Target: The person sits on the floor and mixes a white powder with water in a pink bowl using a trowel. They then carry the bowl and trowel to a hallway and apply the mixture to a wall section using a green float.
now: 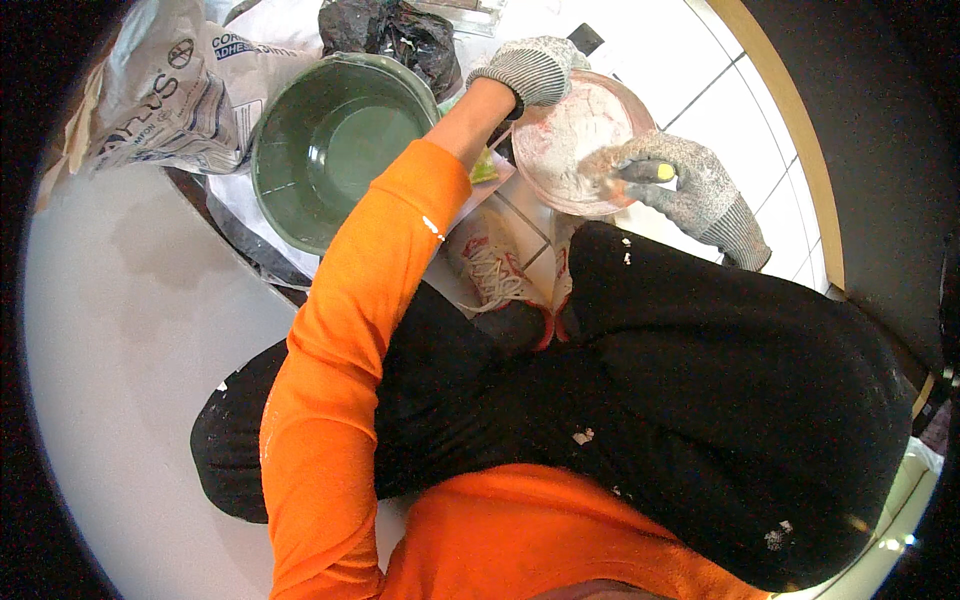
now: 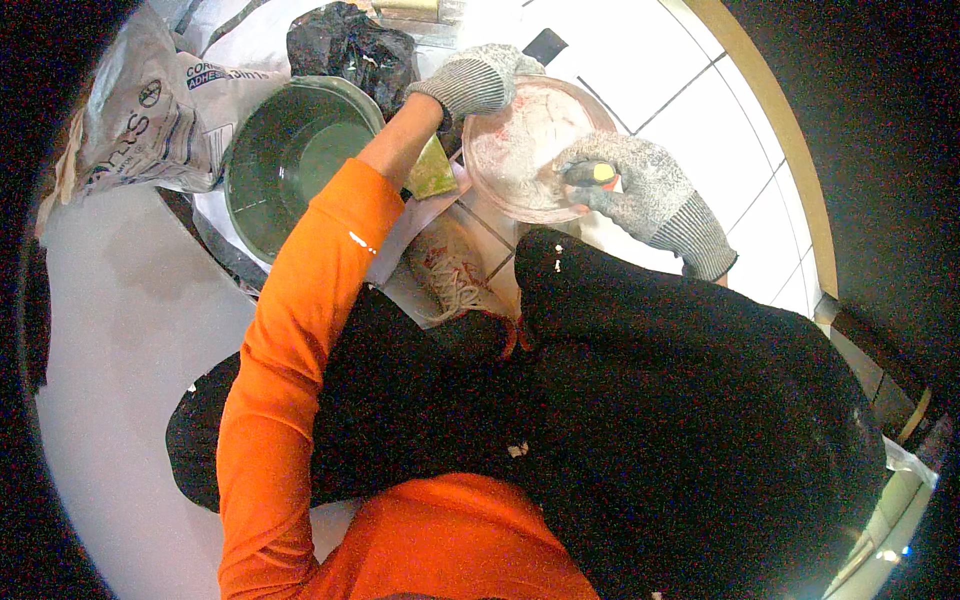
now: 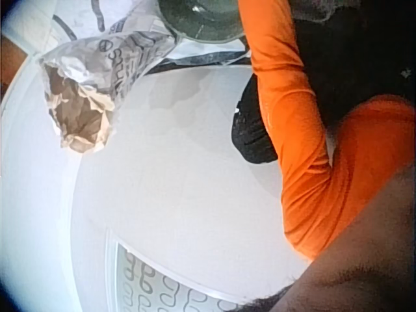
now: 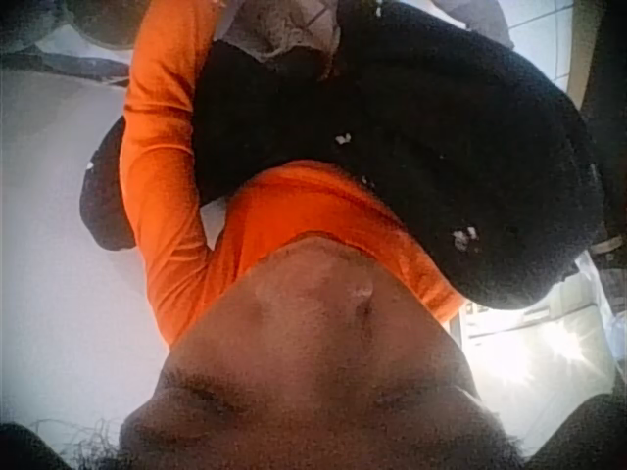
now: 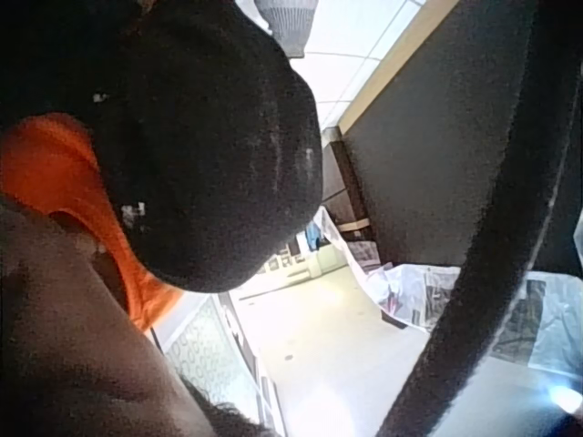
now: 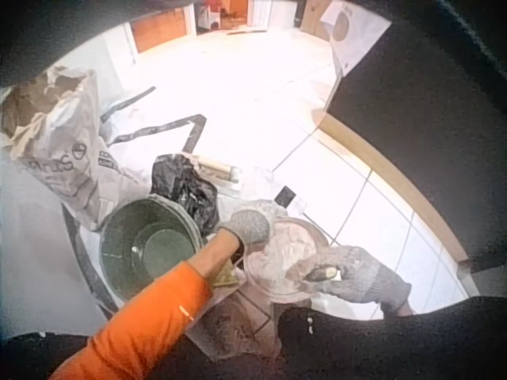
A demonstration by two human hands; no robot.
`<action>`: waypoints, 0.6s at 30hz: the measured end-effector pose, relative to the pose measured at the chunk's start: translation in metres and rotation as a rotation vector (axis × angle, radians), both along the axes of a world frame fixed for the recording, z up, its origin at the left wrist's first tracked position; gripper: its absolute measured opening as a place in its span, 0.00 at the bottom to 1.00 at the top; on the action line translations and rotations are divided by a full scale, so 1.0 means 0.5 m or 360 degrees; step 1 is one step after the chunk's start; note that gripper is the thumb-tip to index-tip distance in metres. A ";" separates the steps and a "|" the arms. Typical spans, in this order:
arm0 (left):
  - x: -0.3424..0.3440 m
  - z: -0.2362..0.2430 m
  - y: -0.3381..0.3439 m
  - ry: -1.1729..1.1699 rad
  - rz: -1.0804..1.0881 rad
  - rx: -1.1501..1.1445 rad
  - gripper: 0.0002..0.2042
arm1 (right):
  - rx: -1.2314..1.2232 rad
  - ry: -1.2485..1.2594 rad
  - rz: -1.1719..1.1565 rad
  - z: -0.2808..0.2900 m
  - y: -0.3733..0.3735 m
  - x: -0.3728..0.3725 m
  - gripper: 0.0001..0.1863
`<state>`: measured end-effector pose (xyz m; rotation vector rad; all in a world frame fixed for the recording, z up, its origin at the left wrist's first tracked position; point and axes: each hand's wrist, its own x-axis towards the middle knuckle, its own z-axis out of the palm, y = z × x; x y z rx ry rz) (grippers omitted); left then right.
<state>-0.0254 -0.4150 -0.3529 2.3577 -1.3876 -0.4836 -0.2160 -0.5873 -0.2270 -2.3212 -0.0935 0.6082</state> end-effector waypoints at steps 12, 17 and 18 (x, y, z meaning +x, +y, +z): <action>0.006 -0.013 -0.003 -0.0016 -0.0044 -0.0057 0.22 | 0.0010 -0.0134 0.0567 -0.017 -0.019 -0.008 0.12; 0.002 -0.012 -0.001 -0.0055 -0.0041 -0.0061 0.25 | 0.0081 -0.0173 0.0417 0.024 -0.039 -0.004 0.13; 0.001 -0.011 0.001 -0.0053 -0.0040 -0.0041 0.25 | 0.0096 -0.0114 0.0323 0.031 -0.037 -0.004 0.14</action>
